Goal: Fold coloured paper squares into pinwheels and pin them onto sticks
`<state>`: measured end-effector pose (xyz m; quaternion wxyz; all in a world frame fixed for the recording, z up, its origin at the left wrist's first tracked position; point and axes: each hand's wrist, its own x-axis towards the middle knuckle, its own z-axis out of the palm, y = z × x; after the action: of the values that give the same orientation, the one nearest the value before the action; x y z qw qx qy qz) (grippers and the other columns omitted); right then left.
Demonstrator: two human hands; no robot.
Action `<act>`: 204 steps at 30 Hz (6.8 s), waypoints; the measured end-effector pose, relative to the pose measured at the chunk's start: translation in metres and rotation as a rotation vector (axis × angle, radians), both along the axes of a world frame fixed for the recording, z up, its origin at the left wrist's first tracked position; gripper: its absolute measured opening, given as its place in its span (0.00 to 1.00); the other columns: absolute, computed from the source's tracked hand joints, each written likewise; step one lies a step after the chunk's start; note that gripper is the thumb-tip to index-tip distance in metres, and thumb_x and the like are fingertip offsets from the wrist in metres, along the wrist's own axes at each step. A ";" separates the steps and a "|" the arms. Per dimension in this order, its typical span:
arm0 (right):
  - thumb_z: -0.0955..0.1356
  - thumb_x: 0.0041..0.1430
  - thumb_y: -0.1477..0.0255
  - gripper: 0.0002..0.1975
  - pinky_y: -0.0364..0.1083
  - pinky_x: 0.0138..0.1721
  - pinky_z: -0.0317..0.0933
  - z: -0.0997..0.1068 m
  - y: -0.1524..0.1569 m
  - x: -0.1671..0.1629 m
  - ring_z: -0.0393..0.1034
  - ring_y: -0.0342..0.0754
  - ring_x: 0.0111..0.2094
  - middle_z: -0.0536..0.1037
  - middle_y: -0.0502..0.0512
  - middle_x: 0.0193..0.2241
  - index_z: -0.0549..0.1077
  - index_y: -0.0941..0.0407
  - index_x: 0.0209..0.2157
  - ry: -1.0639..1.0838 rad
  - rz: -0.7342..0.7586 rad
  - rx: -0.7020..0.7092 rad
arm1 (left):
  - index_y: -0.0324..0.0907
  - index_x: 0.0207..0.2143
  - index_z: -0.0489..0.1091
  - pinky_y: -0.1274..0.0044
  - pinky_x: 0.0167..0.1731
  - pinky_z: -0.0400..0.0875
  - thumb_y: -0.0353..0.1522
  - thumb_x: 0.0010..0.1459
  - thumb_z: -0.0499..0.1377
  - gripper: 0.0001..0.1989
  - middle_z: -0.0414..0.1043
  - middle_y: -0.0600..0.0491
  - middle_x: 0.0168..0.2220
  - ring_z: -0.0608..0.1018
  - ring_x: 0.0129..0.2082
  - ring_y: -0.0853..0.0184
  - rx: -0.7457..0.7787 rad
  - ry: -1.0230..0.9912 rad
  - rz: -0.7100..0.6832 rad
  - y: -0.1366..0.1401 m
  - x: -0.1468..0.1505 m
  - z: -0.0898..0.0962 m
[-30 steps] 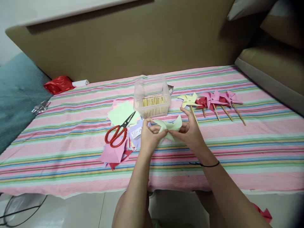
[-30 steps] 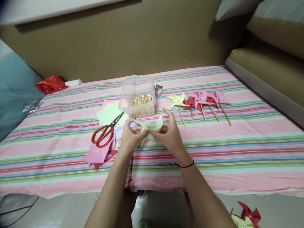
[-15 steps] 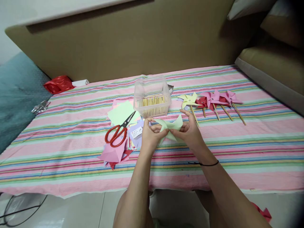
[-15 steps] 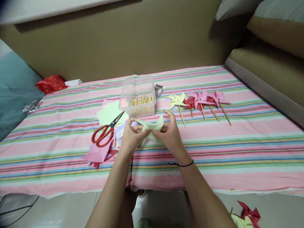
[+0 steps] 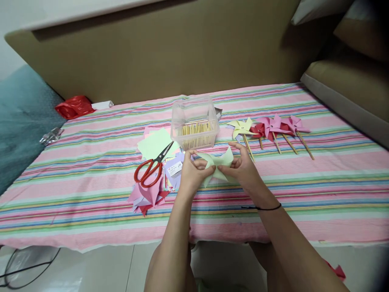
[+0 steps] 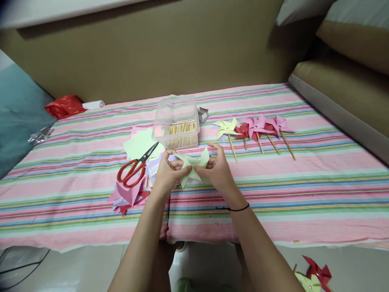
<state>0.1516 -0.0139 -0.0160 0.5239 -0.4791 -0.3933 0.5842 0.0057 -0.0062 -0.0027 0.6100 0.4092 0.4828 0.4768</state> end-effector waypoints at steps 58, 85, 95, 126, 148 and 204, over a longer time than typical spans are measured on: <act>0.75 0.45 0.63 0.11 0.48 0.28 0.70 0.007 -0.003 0.015 0.72 0.47 0.25 0.78 0.52 0.23 0.77 0.54 0.28 -0.181 -0.061 0.204 | 0.47 0.39 0.51 0.81 0.25 0.67 0.28 0.40 0.65 0.28 0.71 0.63 0.22 0.74 0.19 0.72 0.158 0.129 0.371 0.002 -0.007 0.001; 0.74 0.48 0.73 0.01 0.42 0.21 0.57 0.001 -0.002 -0.007 0.62 0.42 0.26 0.70 0.51 0.27 0.80 0.51 0.27 -0.393 -0.199 0.432 | 0.47 0.39 0.50 0.80 0.26 0.69 0.27 0.40 0.66 0.29 0.72 0.64 0.21 0.76 0.20 0.72 0.194 -0.052 0.234 -0.003 0.008 0.005; 0.74 0.49 0.73 0.01 0.43 0.22 0.54 0.000 -0.001 -0.007 0.61 0.42 0.26 0.69 0.51 0.27 0.80 0.52 0.26 -0.386 -0.196 0.406 | 0.46 0.39 0.50 0.81 0.25 0.69 0.26 0.40 0.66 0.29 0.72 0.64 0.21 0.75 0.20 0.73 0.205 -0.075 0.222 -0.004 0.008 0.004; 0.74 0.46 0.69 0.05 0.48 0.38 0.64 -0.008 0.001 -0.007 0.68 0.49 0.39 0.70 0.53 0.35 0.76 0.54 0.25 -0.313 -0.168 0.320 | 0.47 0.40 0.51 0.82 0.25 0.68 0.26 0.43 0.64 0.26 0.73 0.63 0.23 0.74 0.20 0.74 0.308 0.058 0.203 -0.004 0.007 -0.002; 0.79 0.34 0.67 0.42 0.49 0.32 0.72 0.012 -0.005 -0.002 0.78 0.53 0.34 0.82 0.53 0.33 0.57 0.50 0.50 0.063 -0.078 0.086 | 0.47 0.41 0.51 0.81 0.28 0.69 0.27 0.44 0.65 0.27 0.73 0.61 0.23 0.76 0.23 0.72 0.302 0.060 0.106 -0.005 0.005 0.002; 0.78 0.37 0.63 0.48 0.49 0.33 0.72 0.010 -0.002 0.007 0.78 0.54 0.34 0.81 0.51 0.28 0.52 0.52 0.57 -0.043 -0.010 0.078 | 0.46 0.39 0.53 0.81 0.25 0.69 0.28 0.40 0.67 0.28 0.74 0.61 0.24 0.76 0.20 0.72 0.218 0.028 0.097 -0.004 0.005 0.000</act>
<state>0.1584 -0.0157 -0.0063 0.5367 -0.4726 -0.4246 0.5552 0.0111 -0.0097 -0.0023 0.5313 0.4559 0.4559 0.5496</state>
